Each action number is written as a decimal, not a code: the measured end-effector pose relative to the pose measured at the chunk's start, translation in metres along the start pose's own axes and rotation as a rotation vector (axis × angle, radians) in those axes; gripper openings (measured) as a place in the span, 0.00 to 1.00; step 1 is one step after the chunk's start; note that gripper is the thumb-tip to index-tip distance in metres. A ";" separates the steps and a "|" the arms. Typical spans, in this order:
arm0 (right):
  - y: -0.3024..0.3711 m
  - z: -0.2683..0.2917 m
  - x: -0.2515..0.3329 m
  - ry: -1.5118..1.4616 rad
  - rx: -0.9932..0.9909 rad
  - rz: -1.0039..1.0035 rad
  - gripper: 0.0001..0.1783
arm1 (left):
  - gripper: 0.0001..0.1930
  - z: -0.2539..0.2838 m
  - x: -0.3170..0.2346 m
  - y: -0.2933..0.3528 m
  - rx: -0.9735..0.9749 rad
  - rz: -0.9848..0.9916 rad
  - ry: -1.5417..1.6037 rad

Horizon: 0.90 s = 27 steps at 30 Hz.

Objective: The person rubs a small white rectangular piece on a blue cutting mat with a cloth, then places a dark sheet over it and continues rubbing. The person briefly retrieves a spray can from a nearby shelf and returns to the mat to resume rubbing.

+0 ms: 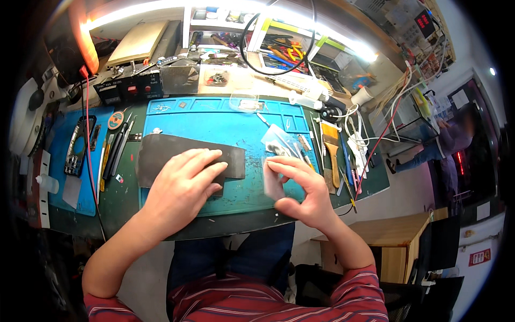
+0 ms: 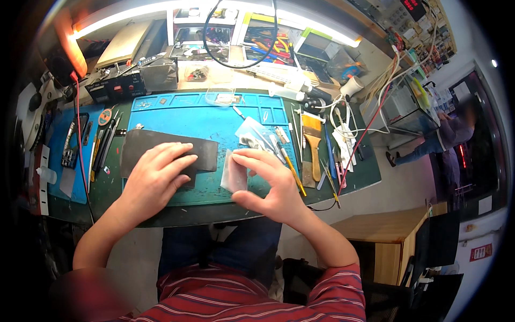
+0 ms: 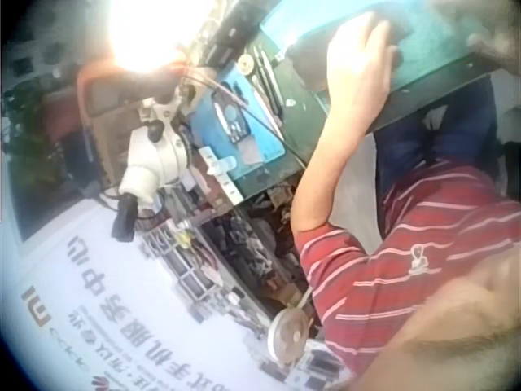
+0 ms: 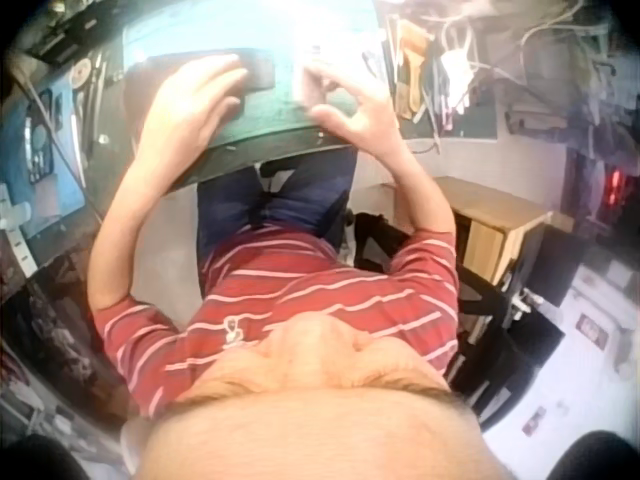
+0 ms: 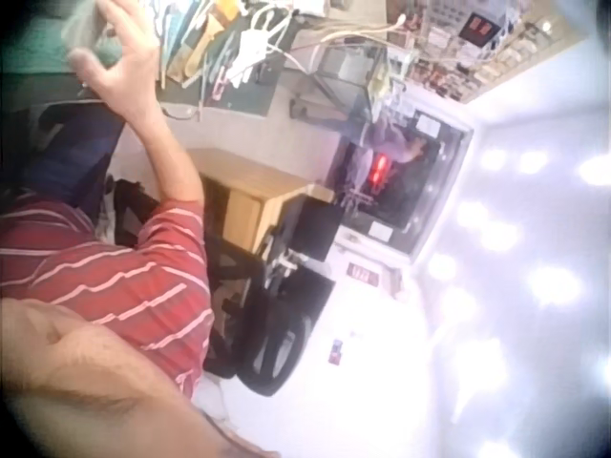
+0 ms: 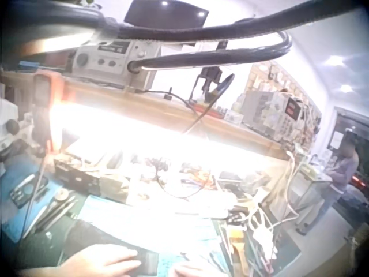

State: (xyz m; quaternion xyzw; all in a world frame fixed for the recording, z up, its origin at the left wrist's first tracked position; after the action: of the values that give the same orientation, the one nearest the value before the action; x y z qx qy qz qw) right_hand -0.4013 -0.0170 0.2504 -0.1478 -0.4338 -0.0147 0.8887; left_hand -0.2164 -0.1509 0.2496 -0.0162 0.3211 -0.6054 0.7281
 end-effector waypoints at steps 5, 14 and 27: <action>-0.012 -0.022 0.021 0.643 0.040 0.362 0.41 | 0.25 -0.017 0.005 0.007 0.064 -0.044 -0.092; -0.028 -0.041 0.006 0.599 0.157 0.317 0.41 | 0.28 -0.023 0.012 0.008 0.096 -0.011 -0.022; -0.032 -0.038 0.008 0.554 0.206 0.318 0.41 | 0.29 -0.022 0.011 0.007 0.079 -0.010 -0.024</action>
State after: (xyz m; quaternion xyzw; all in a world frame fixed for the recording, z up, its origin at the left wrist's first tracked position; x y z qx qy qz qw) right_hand -0.3721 -0.0572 0.2419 -0.1135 -0.1466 0.1282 0.9743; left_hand -0.2205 -0.1512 0.2243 0.0037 0.2881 -0.6209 0.7290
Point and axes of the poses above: each hand's wrist, its own y-axis away from the middle knuckle, its own z-axis out of the back of the hand, x = y × z, the point moved 9 cm from there along -y, towards the middle knuckle, and after that the axes turned 4 degrees about y, right-handed, at the moved point
